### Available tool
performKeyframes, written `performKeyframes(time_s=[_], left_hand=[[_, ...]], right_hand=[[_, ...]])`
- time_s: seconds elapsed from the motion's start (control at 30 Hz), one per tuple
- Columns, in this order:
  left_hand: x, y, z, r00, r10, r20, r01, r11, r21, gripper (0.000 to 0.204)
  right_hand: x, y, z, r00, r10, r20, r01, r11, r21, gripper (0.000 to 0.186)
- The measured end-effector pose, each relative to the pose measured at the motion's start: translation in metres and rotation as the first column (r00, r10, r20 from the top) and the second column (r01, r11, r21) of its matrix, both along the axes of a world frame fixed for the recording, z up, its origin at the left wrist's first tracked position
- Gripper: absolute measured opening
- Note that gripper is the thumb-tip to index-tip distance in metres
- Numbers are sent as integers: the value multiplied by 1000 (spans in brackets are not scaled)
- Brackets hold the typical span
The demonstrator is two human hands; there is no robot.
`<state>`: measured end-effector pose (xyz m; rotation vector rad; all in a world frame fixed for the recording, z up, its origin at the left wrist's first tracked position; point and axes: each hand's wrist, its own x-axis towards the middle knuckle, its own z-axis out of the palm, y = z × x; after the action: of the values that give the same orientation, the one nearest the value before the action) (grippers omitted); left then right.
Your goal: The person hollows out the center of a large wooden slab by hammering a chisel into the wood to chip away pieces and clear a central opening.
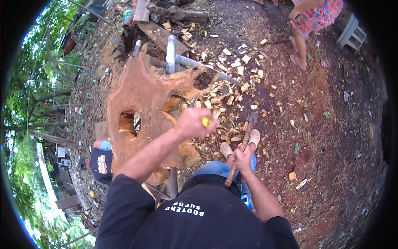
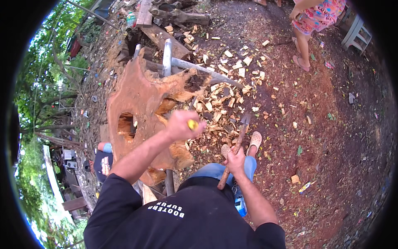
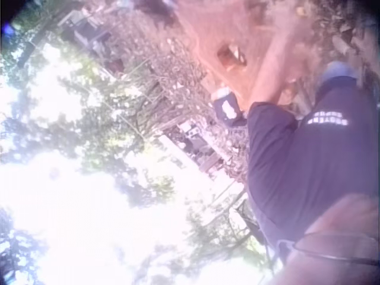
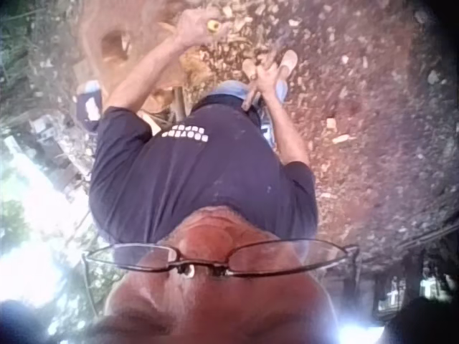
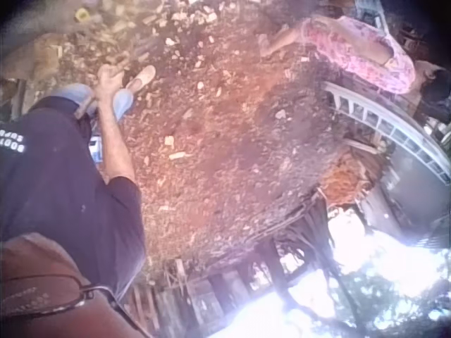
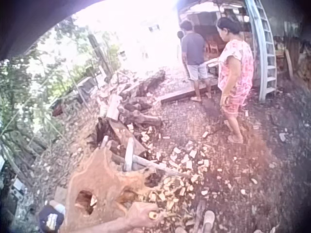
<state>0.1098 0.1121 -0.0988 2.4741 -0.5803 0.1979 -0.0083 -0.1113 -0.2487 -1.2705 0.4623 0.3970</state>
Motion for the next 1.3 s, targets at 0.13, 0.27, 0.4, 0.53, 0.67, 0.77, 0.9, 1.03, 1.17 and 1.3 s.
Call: performKeyframes(time_s=[0.13,0.27,0.4,0.53,0.67,0.77,0.9,1.03,1.17,1.3], left_hand=[[16,-18,28,977,25,210,-28,1000,12,28],[-13,-36,12,994,-112,8,109,980,167,26],[-7,-35,10,980,-106,-166,145,961,238,27],[9,-26,4,939,-52,-339,175,923,343,31],[24,-23,-2,891,-36,-453,209,917,340,32],[30,-14,-6,887,-31,-460,201,924,327,31],[25,-4,-14,863,34,-503,204,890,409,28],[31,-14,-12,853,38,-520,226,872,434,26],[28,-6,-15,854,58,-517,208,873,442,26],[27,-9,-12,872,24,-489,214,879,425,27]], right_hand=[[3,-12,0,1000,-9,-12,9,1000,17,20],[6,-13,9,999,-38,-29,40,997,69,22],[5,-20,4,1000,-19,-20,20,1000,18,24],[5,-22,2,1000,4,-19,-3,1000,23,24],[2,-26,3,999,-5,-40,7,999,51,23],[0,-25,11,1000,-4,-25,6,998,67,22],[-1,-8,45,982,-52,179,42,998,56,24],[-14,36,19,921,44,387,10,991,-135,21],[-6,53,32,773,355,525,-92,883,-461,21],[-21,55,31,954,11,299,1,999,-39,30]])
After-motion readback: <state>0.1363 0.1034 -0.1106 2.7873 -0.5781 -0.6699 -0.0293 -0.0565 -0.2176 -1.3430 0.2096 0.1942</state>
